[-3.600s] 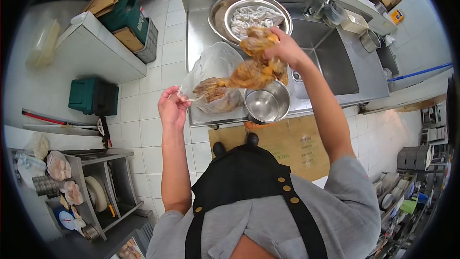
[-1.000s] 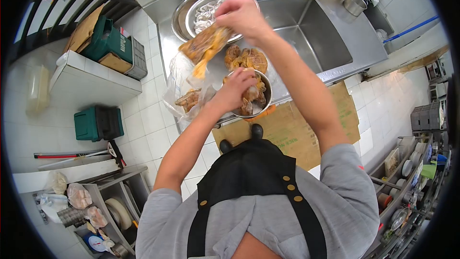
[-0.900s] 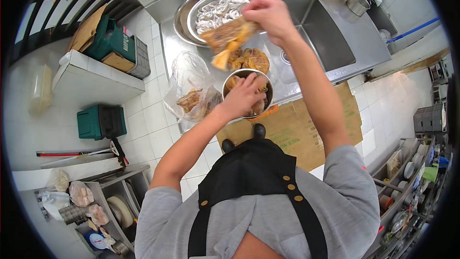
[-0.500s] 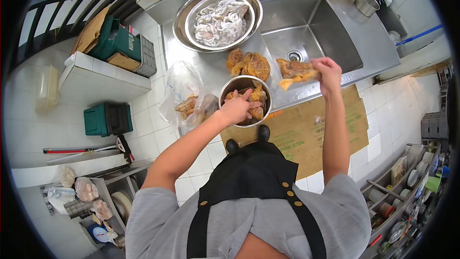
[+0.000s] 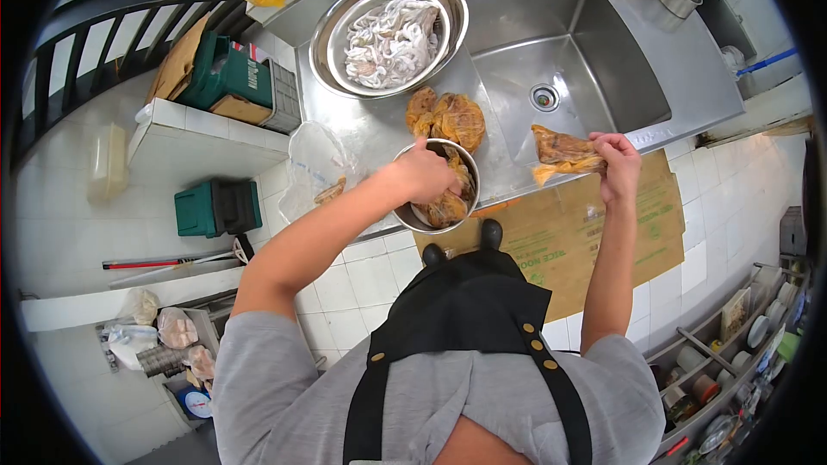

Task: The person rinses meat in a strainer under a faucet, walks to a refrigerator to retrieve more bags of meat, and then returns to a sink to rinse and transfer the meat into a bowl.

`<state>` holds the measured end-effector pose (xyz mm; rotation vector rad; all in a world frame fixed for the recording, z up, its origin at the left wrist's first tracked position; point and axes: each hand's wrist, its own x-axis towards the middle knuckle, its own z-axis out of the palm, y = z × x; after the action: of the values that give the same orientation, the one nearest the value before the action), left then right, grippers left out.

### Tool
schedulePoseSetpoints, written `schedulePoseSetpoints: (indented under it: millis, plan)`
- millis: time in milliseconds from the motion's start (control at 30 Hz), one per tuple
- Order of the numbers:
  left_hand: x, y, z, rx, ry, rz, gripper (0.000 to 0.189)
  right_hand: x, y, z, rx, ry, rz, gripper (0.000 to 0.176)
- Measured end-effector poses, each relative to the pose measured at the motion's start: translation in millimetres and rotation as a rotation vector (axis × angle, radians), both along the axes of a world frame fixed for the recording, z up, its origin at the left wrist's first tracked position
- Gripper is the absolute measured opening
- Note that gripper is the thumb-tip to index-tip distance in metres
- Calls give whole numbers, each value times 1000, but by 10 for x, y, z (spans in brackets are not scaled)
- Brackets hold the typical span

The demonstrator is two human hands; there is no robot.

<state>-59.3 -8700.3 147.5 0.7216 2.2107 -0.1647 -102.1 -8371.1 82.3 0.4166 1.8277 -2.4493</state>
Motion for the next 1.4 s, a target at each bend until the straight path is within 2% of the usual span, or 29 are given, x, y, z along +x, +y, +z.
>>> schedulePoseSetpoints:
  millis: [67, 100, 167, 200, 267, 333, 400, 467, 600, 700, 733, 800, 833, 900, 933, 1000, 1033, 1067, 1133, 1167, 1200, 1267, 1333, 1400]
  plan:
    - [-58, 31, -98, 161, -72, -12, 45, -4, 27, -42, -17, -11, 1, 5]
    - [-2, 15, -189, 157, -72, -10, 45, 1, 31, -56, -30, -22, 0, 5]
    - [262, -26, -402, 703, 322, 453, 43, 28, 15, -45, -38, -29, 10, 5]
    - [391, 32, -453, 682, 499, 502, 37, 26, 13, -49, -43, -35, 19, 5]
    - [579, 194, -722, 363, 475, 565, 44, -28, 22, -143, -70, -48, 37, 5]
    - [569, 282, -688, 348, 493, 534, 45, -82, -33, -200, -55, -104, 27, 5]
    - [463, 300, -698, 253, 374, 522, 40, -139, -107, -253, -67, -95, 48, 5]
    - [443, 320, -847, 228, 375, 465, 36, -121, -149, -295, -56, -137, 21, 6]
    - [332, 323, -978, 208, 341, 500, 33, -145, -240, -387, -119, -199, 19, 9]
    - [200, 101, -1057, 384, 518, 357, 26, -102, -302, -287, -226, -268, 84, 11]
    - [94, 75, -1043, 380, 388, 374, 28, -84, -309, -230, -301, -283, 119, 11]
    - [82, 12, -971, 482, 330, 452, 47, 5, -341, -93, -296, -306, 202, 10]
    - [170, 54, -800, 486, 337, 456, 47, 37, -364, -45, -295, -335, 279, 9]
    - [412, 160, -361, 111, 598, 635, 71, 65, -447, -44, -218, -250, 312, 9]
    - [466, 54, -453, 116, 604, 641, 71, 86, -505, -46, -148, -169, 340, 10]
    - [561, -176, -701, 27, 198, 866, 91, 148, -635, -25, -133, -134, 366, 10]
    - [606, -228, -766, 77, 269, 843, 82, 177, -704, -9, -123, -104, 387, 11]
    - [603, -333, -813, 87, 275, 848, 82, 179, -776, 31, -114, -97, 391, 11]
    - [440, -568, -756, 475, 304, 992, 65, 163, -868, 166, -129, -143, 396, 10]
    - [300, -630, -468, 620, -67, 1315, 47, 159, -887, 214, -118, -142, 392, 10]
    - [196, -744, -283, 631, -73, 1311, 47, 164, -899, 254, -108, -167, 389, 11]
    - [82, -1022, -89, 707, -562, 1404, 39, 227, -943, 253, -96, -185, 386, 12]
    - [98, -1121, -146, 736, -610, 1353, 37, 357, -953, 170, -93, -201, 362, 14]
    - [113, -1005, -274, 618, -464, 1353, 37, 465, -961, 135, -108, -213, 332, 13]
